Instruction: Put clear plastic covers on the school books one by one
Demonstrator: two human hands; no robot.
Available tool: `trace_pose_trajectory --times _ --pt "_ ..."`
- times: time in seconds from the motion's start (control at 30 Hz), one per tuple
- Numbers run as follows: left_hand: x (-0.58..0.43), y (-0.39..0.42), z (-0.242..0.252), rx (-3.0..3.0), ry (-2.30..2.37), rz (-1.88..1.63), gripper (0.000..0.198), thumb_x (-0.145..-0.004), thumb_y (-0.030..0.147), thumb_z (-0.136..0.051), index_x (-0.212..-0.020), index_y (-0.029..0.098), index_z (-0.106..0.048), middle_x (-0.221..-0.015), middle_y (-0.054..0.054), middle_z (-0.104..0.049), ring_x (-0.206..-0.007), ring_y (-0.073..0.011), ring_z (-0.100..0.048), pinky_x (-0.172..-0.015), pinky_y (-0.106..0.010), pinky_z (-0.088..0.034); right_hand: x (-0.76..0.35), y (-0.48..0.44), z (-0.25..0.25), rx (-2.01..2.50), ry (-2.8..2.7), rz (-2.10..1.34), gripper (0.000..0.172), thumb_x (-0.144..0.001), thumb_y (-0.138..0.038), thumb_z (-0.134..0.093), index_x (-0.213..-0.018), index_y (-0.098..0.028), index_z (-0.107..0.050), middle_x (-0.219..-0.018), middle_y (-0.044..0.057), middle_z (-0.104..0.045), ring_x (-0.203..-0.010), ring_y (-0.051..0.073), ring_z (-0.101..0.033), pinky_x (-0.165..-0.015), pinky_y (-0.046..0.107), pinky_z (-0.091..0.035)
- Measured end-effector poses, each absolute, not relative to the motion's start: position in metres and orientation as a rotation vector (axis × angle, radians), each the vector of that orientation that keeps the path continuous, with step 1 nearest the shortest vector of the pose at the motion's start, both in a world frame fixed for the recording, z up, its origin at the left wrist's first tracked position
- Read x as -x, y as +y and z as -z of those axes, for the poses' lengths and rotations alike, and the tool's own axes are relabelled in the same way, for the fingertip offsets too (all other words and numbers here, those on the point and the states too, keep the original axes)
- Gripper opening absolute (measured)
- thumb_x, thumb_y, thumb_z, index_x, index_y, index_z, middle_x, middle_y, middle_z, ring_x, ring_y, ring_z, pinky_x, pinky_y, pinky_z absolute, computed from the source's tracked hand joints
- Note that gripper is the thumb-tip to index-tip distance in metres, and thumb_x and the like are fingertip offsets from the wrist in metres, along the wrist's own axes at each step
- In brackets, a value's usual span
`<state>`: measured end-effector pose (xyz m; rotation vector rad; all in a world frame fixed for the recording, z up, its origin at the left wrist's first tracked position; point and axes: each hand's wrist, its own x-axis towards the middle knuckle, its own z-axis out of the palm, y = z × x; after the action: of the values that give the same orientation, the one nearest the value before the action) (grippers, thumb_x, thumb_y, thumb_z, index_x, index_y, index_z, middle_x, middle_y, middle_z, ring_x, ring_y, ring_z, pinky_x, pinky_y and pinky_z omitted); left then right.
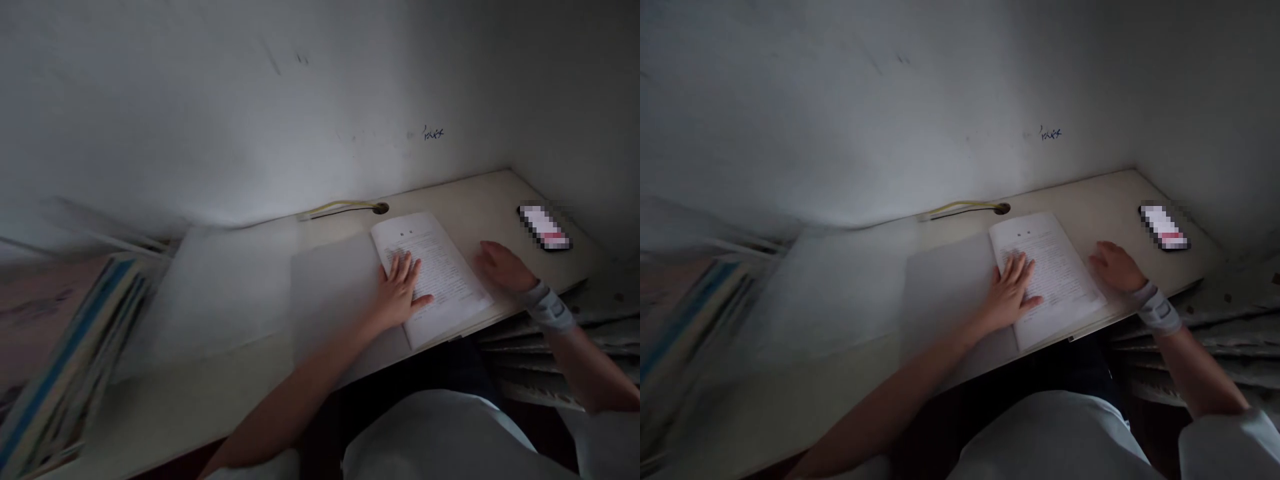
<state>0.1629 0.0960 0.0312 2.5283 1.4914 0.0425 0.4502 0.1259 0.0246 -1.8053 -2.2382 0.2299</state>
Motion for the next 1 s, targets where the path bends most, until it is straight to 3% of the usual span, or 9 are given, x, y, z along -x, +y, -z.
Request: trace_pose_trajectory --times 0.1,0.2,0.43,0.6,0.73,0.87,1.0 --pt "-0.179 0.101 -0.025 -2.529 1.546 -0.05 0.08 -0.088 0.067 -0.028 -0.149 0.017 -0.021 -0.157 -0.017 -0.013 -0.144 -0.0382 -0.007 -0.108 -0.067 -0.014 -0.471 0.159 -0.031 1.853 -2.15 -0.422 0.05 -0.096 -0.04 -0.036 -0.127 -0.005 -0.053 -0.115 0.02 -0.065 -0.097 0.023 -0.065 -0.086 0.035 -0.049" --pt "-0.189 0.106 -0.023 -2.522 1.574 -0.056 0.079 -0.089 0.066 -0.024 -0.149 0.016 -0.022 -0.156 -0.016 -0.016 -0.144 -0.0381 -0.008 -0.108 -0.067 -0.013 -0.482 0.171 -0.035 1.85 -2.143 -0.51 0.051 -0.097 -0.041 -0.032 -0.125 -0.004 -0.053 -0.109 0.019 -0.066 -0.085 0.02 -0.067 -0.08 0.033 -0.05" --pt "-0.193 0.105 -0.019 -2.565 1.567 -0.099 0.078 -0.09 0.065 -0.021 -0.148 0.014 -0.024 -0.156 -0.017 -0.019 -0.143 -0.0385 -0.008 -0.107 -0.068 -0.012 -0.484 0.167 -0.012 1.859 -2.294 -0.208 0.049 -0.088 -0.044 -0.047 -0.116 -0.006 -0.057 -0.122 0.023 -0.058 -0.12 0.034 -0.05 -0.101 0.051 -0.038" --pt "-0.197 0.105 -0.021 -2.567 1.543 -0.125 0.076 -0.09 0.065 -0.021 -0.149 0.016 -0.024 -0.156 -0.015 -0.02 -0.143 -0.0368 -0.012 -0.108 -0.067 -0.012 -0.473 0.157 -0.006 1.696 -2.284 -0.362 0.058 -0.092 -0.048 -0.031 -0.138 -0.014 -0.04 -0.136 0.017 -0.051 -0.124 0.027 -0.049 -0.102 0.046 -0.041" --pt "-0.205 0.104 -0.023 -2.547 1.554 -0.109 0.076 -0.09 0.065 -0.022 -0.149 0.018 -0.023 -0.156 -0.015 -0.018 -0.144 -0.0375 -0.01 -0.108 -0.067 -0.012 -0.466 0.155 -0.013 1.521 -2.508 -0.4 0.064 -0.091 -0.052 -0.034 -0.141 -0.013 -0.038 -0.139 0.016 -0.048 -0.13 0.027 -0.044 -0.106 0.045 -0.037" --pt "-0.215 0.103 -0.021 -2.528 1.565 -0.121 0.075 -0.089 0.066 -0.021 -0.148 0.019 -0.027 -0.156 -0.015 -0.018 -0.144 -0.0386 -0.008 -0.107 -0.069 -0.011 -0.453 0.147 -0.017 1.708 -2.52 -0.153 0.072 -0.089 -0.056 -0.039 -0.143 -0.009 -0.035 -0.144 0.022 -0.041 -0.136 0.034 -0.034 -0.105 0.054 -0.033" --pt "-0.212 0.115 -0.028 -2.471 1.567 -0.181 0.069 -0.092 0.062 -0.024 -0.145 0.019 -0.032 -0.154 -0.014 -0.025 -0.142 -0.0356 -0.019 -0.108 -0.064 -0.019 -0.419 0.107 -0.021 1.72 -2.454 0.223 0.072 -0.088 -0.057 -0.042 -0.142 -0.009 -0.038 -0.151 0.025 -0.025 -0.14 0.04 -0.021 -0.107 0.063 -0.02"
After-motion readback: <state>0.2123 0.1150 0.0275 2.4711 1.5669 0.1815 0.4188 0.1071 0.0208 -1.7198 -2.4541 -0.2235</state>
